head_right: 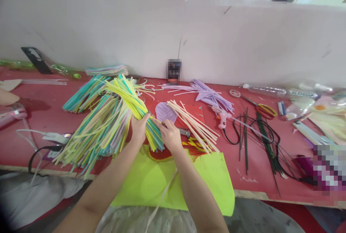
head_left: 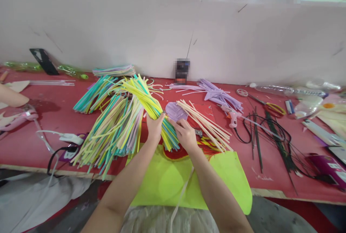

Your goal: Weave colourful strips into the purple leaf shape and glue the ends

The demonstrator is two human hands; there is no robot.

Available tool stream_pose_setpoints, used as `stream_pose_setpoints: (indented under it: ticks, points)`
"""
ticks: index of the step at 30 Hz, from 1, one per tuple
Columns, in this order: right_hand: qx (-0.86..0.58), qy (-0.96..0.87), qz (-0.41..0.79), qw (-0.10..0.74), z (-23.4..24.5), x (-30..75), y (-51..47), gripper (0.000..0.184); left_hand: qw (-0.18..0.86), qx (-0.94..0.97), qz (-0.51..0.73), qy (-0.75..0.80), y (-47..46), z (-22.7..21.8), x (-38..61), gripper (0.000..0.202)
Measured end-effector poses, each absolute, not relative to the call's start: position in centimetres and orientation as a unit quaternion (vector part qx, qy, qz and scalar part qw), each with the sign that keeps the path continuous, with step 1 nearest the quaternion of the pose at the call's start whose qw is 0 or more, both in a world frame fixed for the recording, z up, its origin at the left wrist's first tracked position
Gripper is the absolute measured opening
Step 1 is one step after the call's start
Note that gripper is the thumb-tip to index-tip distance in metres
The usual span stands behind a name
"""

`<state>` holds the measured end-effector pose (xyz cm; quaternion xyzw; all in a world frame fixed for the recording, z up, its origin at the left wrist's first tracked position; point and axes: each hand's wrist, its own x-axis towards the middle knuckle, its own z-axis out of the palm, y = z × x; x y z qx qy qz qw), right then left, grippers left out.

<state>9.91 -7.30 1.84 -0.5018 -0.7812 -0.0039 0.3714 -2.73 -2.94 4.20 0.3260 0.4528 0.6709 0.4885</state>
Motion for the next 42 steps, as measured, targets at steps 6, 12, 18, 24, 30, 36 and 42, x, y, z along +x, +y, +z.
stream_pose_setpoints:
  ticks: [6,12,18,24,30,36,42]
  points:
    - [-0.508,-0.791,-0.023,0.34,2.0,9.9,-7.5,0.044,0.474,0.333,0.677,0.455,-3.1,4.2,-2.7,0.048]
    - [-0.522,-0.781,-0.007,0.343,1.9,9.7,-7.4,0.042,0.453,0.341,0.677,0.47,-2.8,3.7,-2.9,0.05]
    - [-0.493,-0.77,0.15,0.375,1.5,10.4,-6.9,0.038,0.43,0.35,0.676,0.486,-2.6,3.4,-3.4,0.051]
    - [-0.456,-0.736,0.303,0.398,2.2,11.3,-6.7,0.033,0.423,0.347,0.674,0.497,-2.6,3.7,-3.6,0.053]
    - [-0.487,-0.592,0.386,0.512,3.8,12.8,-6.8,0.034,0.483,0.321,0.677,0.454,-2.6,4.3,-3.7,0.041]
    - [-0.479,-0.554,0.491,0.471,3.5,12.2,-6.6,0.044,0.61,0.345,0.599,0.388,-3.2,3.8,-2.8,0.043]
    - [-0.421,-0.582,0.566,0.405,3.0,10.8,-7.3,0.042,0.557,0.47,0.549,0.408,-3.7,3.8,-2.2,0.051]
